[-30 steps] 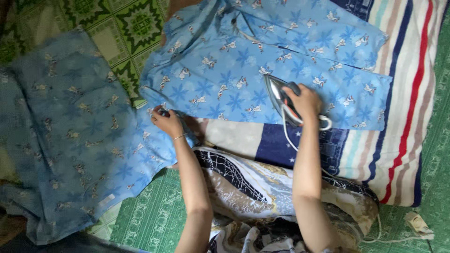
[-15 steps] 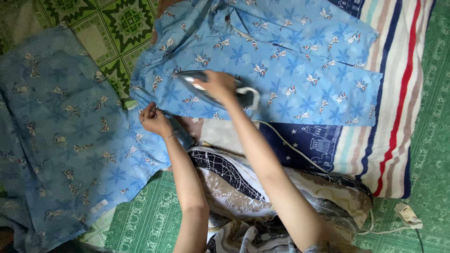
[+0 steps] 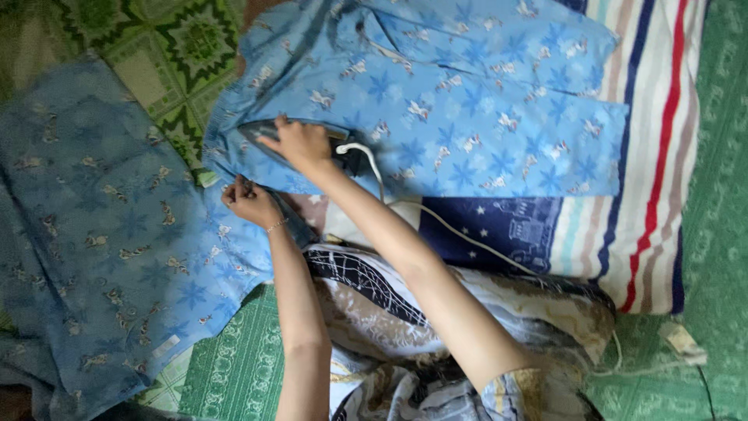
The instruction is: The person irons a light blue patterned shirt laid out on a bed. They use an electric iron to smooth the fabric, frequently adjusting and folding the shirt to access different sections.
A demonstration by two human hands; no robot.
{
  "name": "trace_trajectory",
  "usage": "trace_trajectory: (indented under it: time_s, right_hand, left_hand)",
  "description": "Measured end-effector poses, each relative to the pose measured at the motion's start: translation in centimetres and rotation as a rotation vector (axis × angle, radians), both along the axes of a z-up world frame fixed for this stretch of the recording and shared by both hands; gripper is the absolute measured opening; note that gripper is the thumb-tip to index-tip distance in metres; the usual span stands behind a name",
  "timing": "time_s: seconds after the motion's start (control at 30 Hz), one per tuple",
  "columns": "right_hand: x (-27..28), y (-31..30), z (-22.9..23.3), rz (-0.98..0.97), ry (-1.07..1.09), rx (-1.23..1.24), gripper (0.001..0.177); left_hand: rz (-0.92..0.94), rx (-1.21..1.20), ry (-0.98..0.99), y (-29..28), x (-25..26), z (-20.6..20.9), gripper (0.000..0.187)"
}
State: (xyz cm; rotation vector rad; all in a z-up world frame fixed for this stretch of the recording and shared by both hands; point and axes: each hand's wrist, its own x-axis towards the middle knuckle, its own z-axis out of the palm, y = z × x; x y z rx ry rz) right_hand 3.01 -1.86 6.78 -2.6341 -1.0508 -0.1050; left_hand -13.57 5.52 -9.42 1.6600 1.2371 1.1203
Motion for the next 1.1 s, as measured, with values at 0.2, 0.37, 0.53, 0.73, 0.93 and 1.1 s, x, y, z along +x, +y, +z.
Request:
trace_trajectory:
  time_s: [0.2, 0.37, 0.53, 0.73, 0.93, 1.1]
  right_hand:
    - [4.0, -14.9, 2.0, -0.14, 0.21, -0.107, 0.065]
    - [7.0, -31.6, 3.8, -0.462, 0.336, -0.242, 0.069]
    - [8.2, -45.6, 6.1, -0.741, 0.223, -0.167, 0.065]
    - [9.0, -48.2, 8.1, -0.765, 0.413, -0.062, 0.058]
    - [8.9, -38.3, 4.9, -0.417, 0.403, -0.022, 0.064]
    - [6.7, -26.5, 2.8, -0.163, 0.296, -0.226, 0.072]
  left_hand:
    - [0.034, -0.018, -0.071, 0.6, 0.3, 1.0, 0.026]
    - [-0.001, 0.135, 0.048, 0.7, 0.9, 2.2, 0.027]
    - [-0.018, 0.163, 0.226, -0.6, 1.1, 5.1, 0.034]
    - [-0.06, 0.229, 0.646, -6.6, 5.3, 13.6, 0.063]
    - [-0.346, 0.343, 0.38, -16.0, 7.6, 15.7, 0.054]
    - [-0.595, 0.359, 0.236, -17.9, 7.9, 15.6, 0.05]
